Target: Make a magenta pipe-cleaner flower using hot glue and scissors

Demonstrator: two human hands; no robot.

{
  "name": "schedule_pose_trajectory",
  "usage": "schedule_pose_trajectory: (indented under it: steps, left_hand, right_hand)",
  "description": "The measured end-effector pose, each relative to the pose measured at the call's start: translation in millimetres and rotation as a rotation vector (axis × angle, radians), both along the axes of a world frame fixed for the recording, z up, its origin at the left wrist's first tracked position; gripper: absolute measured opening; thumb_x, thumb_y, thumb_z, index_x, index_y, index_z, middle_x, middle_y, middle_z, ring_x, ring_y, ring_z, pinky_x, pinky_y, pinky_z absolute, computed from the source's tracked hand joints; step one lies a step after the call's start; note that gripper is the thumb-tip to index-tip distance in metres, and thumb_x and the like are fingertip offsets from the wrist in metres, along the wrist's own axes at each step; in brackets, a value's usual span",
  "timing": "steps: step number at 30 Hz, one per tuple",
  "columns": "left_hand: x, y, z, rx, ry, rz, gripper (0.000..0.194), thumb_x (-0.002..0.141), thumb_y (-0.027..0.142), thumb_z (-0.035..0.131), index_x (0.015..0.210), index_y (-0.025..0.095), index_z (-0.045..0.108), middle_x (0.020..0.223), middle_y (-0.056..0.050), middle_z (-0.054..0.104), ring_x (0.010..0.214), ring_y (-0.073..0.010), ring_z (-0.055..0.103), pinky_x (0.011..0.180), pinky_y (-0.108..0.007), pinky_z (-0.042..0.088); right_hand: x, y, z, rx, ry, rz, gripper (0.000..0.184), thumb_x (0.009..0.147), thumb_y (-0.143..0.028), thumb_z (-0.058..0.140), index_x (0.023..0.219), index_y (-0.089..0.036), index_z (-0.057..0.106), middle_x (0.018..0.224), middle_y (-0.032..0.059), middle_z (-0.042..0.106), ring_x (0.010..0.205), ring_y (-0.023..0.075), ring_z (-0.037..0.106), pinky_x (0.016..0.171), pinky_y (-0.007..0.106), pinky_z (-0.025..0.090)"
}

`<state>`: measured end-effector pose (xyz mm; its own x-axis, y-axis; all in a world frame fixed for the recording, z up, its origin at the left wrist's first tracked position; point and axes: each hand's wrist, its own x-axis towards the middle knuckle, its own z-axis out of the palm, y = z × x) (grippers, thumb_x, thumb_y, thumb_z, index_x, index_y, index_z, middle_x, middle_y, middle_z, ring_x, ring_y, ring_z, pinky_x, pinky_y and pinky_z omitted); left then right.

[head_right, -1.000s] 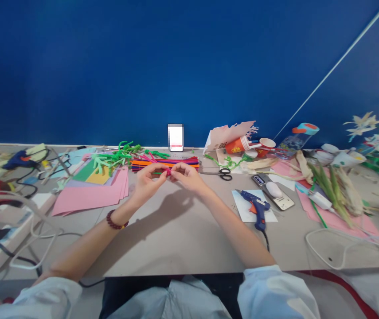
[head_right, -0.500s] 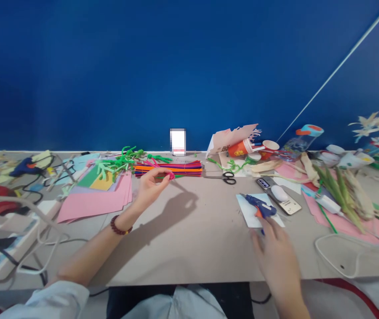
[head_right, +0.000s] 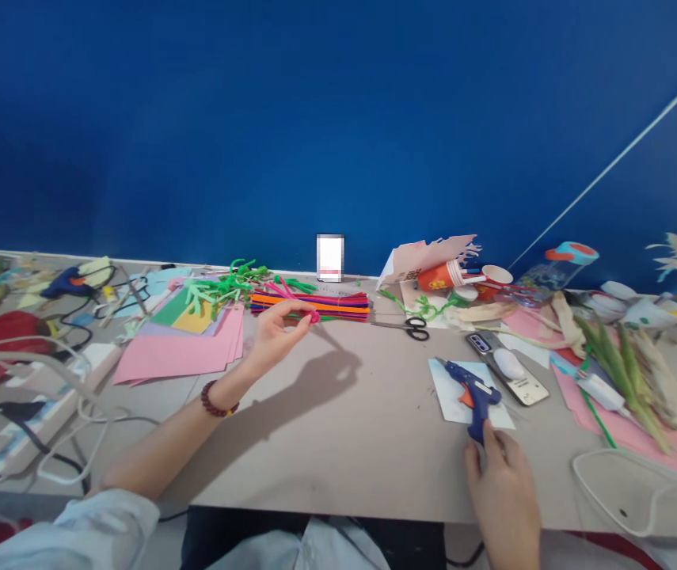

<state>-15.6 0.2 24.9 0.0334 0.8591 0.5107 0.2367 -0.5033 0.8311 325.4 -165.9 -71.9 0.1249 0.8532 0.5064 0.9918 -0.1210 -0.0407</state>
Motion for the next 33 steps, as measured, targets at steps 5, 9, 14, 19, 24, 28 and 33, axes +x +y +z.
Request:
schedule_pose_trajectory:
  steps: [5,9,14,19,24,28,33]
  left_hand:
    - [1.0,-3.9,5.2,0.019,0.016,-0.034,0.014,0.078,0.021,0.059,0.089,0.018,0.066,0.088,-0.005,0.068,0.078,-0.0158,0.065,0.069,-0.027,0.056]
    - [1.0,-6.1,7.5,0.038,0.022,-0.047,0.013,0.078,0.019,0.059,0.088,0.018,0.066,0.087,-0.005,0.068,0.078,-0.0149,0.065,0.069,-0.026,0.056]
    - [3.2,-8.3,5.6,0.031,0.001,-0.080,0.012,0.078,0.019,0.059,0.087,0.018,0.066,0.085,-0.005,0.068,0.076,-0.0144,0.065,0.068,-0.026,0.055]
    - [4.4,-6.9,0.8,-0.025,-0.067,-0.088,0.012,0.079,0.022,0.059,0.087,0.018,0.066,0.085,-0.006,0.068,0.077,-0.0150,0.065,0.069,-0.027,0.055]
    - [2.6,-3.8,-1.1,-0.082,-0.179,-0.040,0.013,0.079,0.027,0.061,0.087,0.018,0.065,0.086,-0.006,0.068,0.078,-0.0153,0.065,0.067,-0.026,0.055]
    - [1.8,-2.5,-2.1,-0.092,-0.199,-0.033,0.016,0.079,0.029,0.061,0.089,0.018,0.064,0.088,-0.006,0.068,0.078,-0.0151,0.065,0.068,-0.027,0.055]
    - [2.5,-3.4,-3.2,-0.067,-0.144,-0.026,0.014,0.078,0.027,0.061,0.088,0.018,0.065,0.089,-0.006,0.067,0.082,-0.0156,0.064,0.071,-0.028,0.055]
  right_hand:
    - [-0.1,3.4,18.7,-0.198,-0.177,-0.060,0.039,0.087,-0.034,0.037,0.107,-0.011,0.062,0.095,0.0162,0.063,0.077,0.0304,0.058,0.065,0.043,0.048]
    - [-14.2,15.2,31.3,-0.073,-0.096,-0.041,0.040,0.085,-0.038,0.041,0.105,-0.009,0.062,0.108,0.0214,0.059,0.090,0.0342,0.057,0.073,0.047,0.047]
    - [-63.9,63.1,66.3,0.044,0.495,0.318,0.027,0.085,-0.037,0.049,0.099,-0.018,0.062,0.097,0.0115,0.065,0.081,0.0222,0.062,0.077,0.038,0.051]
    - [-141.2,121.5,110.6,-0.269,1.072,0.656,0.025,0.079,-0.037,0.059,0.096,-0.020,0.061,0.097,0.0091,0.068,0.084,0.0204,0.065,0.076,0.036,0.053]
    - [-181.7,156.8,117.0,-0.328,1.348,0.739,0.023,0.073,-0.039,0.065,0.081,-0.018,0.061,0.076,0.0055,0.066,0.072,0.0183,0.064,0.066,0.032,0.054]
    - [-188.9,167.1,106.4,-0.296,1.367,0.782,0.021,0.073,-0.038,0.064,0.079,-0.018,0.061,0.073,0.0038,0.064,0.068,0.0161,0.061,0.063,0.029,0.052]
    - [-191.1,168.8,101.7,-0.204,1.275,0.756,0.014,0.075,-0.032,0.060,0.077,-0.018,0.059,0.074,0.0034,0.064,0.067,0.0157,0.061,0.061,0.028,0.050]
